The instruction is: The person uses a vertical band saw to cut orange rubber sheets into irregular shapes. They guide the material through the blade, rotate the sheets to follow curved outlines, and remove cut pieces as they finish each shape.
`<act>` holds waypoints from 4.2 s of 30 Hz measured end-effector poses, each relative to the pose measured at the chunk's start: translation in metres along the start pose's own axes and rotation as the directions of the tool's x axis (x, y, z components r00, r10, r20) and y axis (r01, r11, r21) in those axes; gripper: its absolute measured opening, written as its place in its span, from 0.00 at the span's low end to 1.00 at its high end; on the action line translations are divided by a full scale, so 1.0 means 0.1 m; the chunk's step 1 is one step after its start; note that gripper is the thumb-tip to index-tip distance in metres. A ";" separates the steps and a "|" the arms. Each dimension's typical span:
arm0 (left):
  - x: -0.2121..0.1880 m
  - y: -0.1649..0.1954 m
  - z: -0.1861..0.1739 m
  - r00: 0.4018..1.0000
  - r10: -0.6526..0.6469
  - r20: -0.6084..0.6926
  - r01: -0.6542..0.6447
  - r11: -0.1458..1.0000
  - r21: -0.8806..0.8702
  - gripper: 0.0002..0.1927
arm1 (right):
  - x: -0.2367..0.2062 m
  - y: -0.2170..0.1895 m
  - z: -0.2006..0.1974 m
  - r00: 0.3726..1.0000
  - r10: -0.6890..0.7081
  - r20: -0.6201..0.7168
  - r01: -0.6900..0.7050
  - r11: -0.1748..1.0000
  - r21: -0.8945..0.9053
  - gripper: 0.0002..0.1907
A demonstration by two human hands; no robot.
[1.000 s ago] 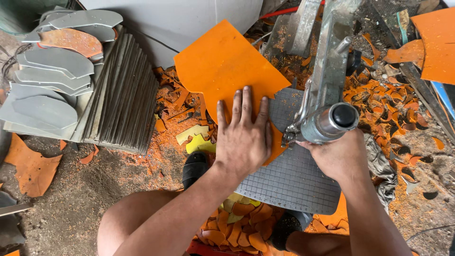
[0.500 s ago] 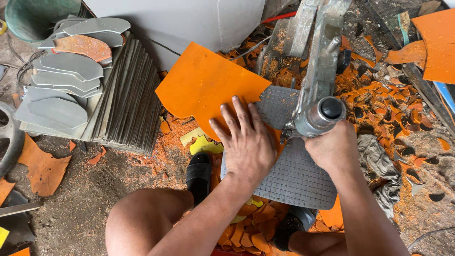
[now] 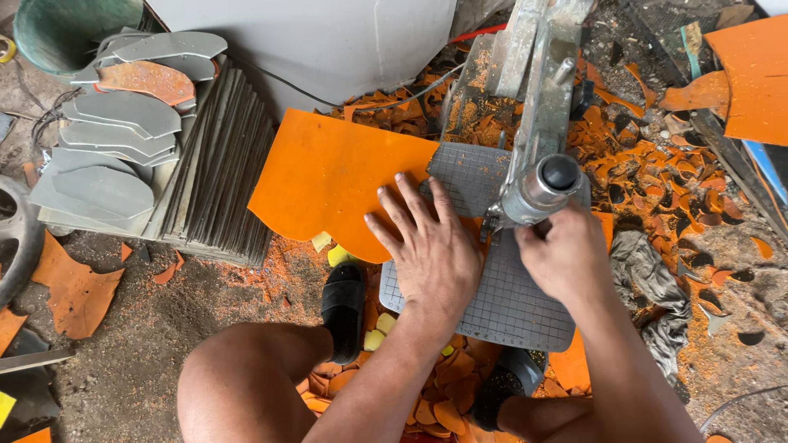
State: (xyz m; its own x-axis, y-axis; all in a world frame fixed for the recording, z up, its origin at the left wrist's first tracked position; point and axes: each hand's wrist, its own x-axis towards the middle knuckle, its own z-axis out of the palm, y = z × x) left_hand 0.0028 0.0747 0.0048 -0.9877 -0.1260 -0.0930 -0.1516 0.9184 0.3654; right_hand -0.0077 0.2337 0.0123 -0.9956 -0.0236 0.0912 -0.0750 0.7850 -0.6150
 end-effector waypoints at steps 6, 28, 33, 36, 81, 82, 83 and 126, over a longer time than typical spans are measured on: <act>0.00 0.00 0.09 0.997 -0.050 -0.053 0.050 0.999 0.000 0.38 | -0.58 -0.22 0.04 0.983 -0.180 0.024 0.177 0.979 0.104 0.10; -0.15 -0.81 -0.77 0.863 0.248 0.441 -0.405 0.861 0.307 0.52 | -0.70 -0.20 -0.01 0.965 -0.262 0.004 0.241 0.880 -0.409 0.20; -0.34 -0.87 -0.75 0.832 0.280 0.479 -0.452 0.843 0.291 0.58 | -0.67 -0.17 0.03 0.963 -0.260 -0.075 0.198 0.865 -0.462 0.18; -0.42 -0.98 -0.73 0.810 0.365 0.460 -0.506 0.830 0.233 0.58 | -0.63 -0.06 -0.03 0.966 -0.239 -0.099 0.159 0.851 -0.501 0.17; -1.55 -1.44 0.11 0.509 0.845 -0.164 -0.856 0.517 0.002 0.21 | -0.76 -0.07 0.07 0.957 -0.280 0.074 0.287 0.879 -0.382 0.28; -1.57 -1.40 0.13 0.528 0.833 -0.167 -0.846 0.533 -0.018 0.21 | -0.75 -0.06 0.06 0.956 -0.282 0.076 0.289 0.881 -0.374 0.29; -1.59 -1.38 0.15 0.547 0.820 -0.168 -0.835 0.549 -0.038 0.21 | -0.74 -0.06 0.06 0.958 -0.276 0.077 0.284 0.882 -0.375 0.29; -1.29 -1.53 -0.34 0.387 0.921 0.041 -0.922 0.387 0.026 0.32 | -0.34 0.26 -0.02 0.963 -0.188 0.193 0.240 0.923 -0.300 0.25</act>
State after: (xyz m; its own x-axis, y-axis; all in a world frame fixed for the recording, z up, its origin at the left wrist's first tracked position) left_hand 0.1523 -0.0621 -0.0072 -0.5206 0.8124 0.2624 0.8529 0.4811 0.2027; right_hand 0.0238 0.2564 -0.0055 -0.9557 -0.2898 0.0521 -0.2913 0.9047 -0.3109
